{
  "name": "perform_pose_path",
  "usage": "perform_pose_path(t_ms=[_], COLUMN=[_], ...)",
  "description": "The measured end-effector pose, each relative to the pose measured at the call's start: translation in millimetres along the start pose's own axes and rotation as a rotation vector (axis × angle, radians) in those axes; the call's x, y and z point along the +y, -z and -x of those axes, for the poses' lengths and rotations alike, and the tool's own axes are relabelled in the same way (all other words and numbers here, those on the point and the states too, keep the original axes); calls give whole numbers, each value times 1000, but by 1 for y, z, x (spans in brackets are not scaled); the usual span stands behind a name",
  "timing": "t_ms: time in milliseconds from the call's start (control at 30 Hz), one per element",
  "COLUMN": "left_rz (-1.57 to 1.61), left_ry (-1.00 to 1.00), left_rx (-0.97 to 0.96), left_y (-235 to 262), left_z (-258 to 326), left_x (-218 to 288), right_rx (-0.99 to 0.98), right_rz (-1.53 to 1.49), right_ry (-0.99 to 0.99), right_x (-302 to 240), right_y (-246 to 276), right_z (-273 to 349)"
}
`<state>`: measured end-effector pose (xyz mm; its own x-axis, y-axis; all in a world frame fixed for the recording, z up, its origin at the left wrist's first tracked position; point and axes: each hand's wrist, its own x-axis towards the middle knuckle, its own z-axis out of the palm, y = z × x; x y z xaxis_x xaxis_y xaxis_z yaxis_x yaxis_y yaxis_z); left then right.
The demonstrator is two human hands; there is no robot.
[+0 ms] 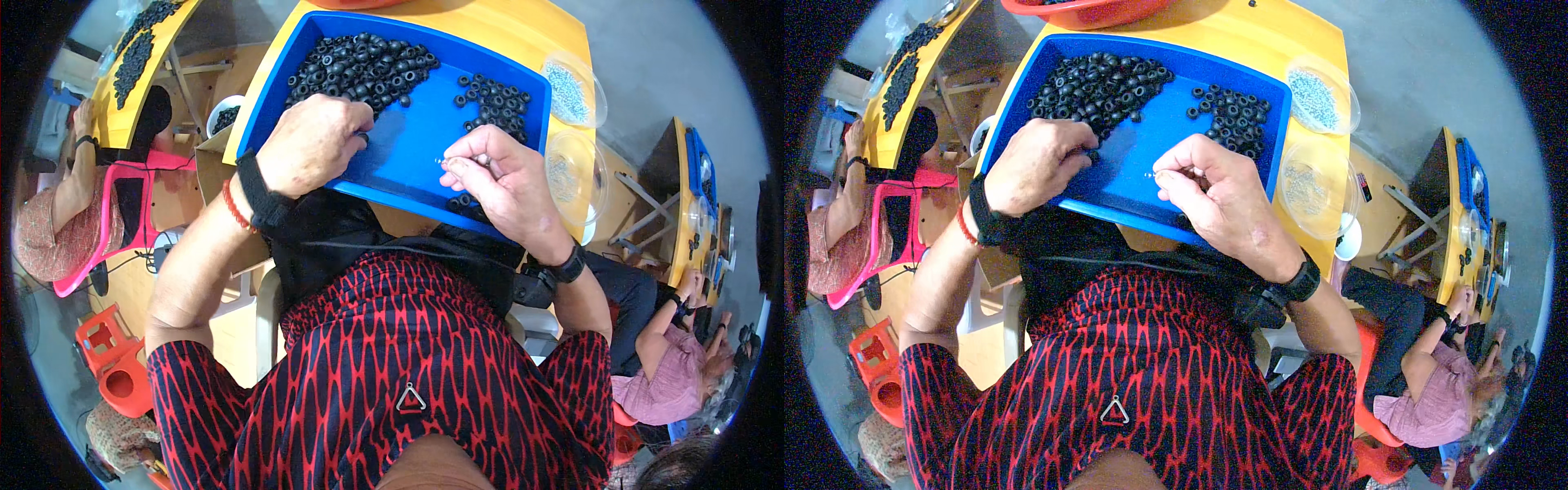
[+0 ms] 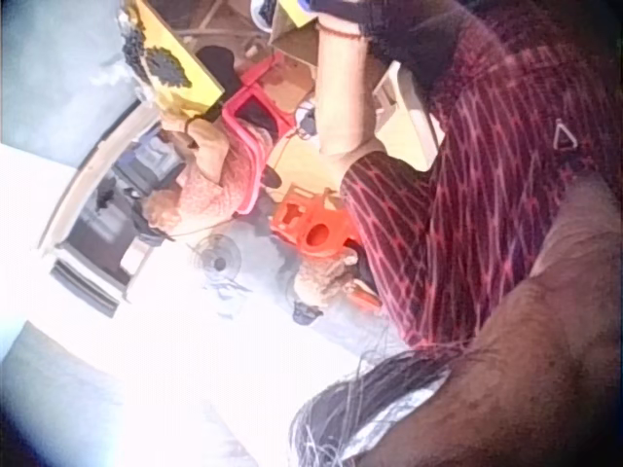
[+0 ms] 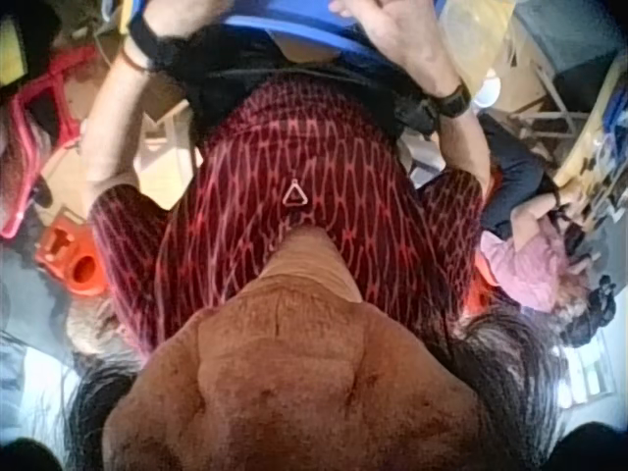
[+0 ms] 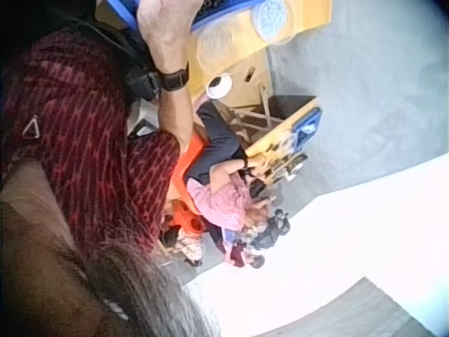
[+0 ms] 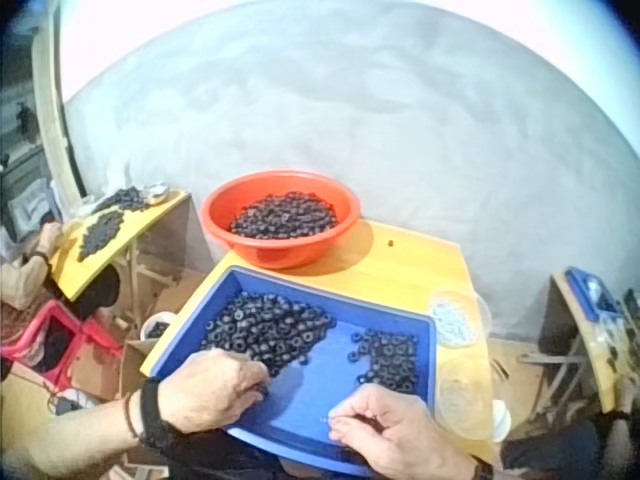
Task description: Assembling small black plastic rings with white pins in a manufacturing environment.
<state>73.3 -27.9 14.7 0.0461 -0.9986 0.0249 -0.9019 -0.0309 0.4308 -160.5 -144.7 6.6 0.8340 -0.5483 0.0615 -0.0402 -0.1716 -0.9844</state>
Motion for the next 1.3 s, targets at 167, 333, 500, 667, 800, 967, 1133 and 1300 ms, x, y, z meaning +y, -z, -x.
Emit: perform_pose_path(t_ms=[167, 333, 500, 667, 800, 967, 1133, 1300], left_rz=[-112, -254, 69, 916, 1098, 1265, 1323, 1474], left_ry=[-64, -11, -101, 238, 284, 318, 290, 190], left_rx=[-162, -243, 98, 92, 134, 170, 186, 274], left_y=[-3, -12, -7, 12, 2, -9, -14, -18], left_z=[-12, -16, -4, 2, 7, 11, 11, 16], left_x=[-7, -1, -2, 20, 11, 5, -3, 5], right_rx=[-14, -44, -6, 39, 51, 33, 19, 8], right_rz=[3, -9, -42, -70, -99, -63, -50, -33], right_ry=[27, 2, 9, 13, -13, -34, 8, 52], right_x=[3, 8, 3, 7, -4, -8, -8, -9], right_y=[3, 2, 1, 8, 2, -5, -8, -12], right_z=[5, 7, 6, 4, -5, -14, -21, -25])
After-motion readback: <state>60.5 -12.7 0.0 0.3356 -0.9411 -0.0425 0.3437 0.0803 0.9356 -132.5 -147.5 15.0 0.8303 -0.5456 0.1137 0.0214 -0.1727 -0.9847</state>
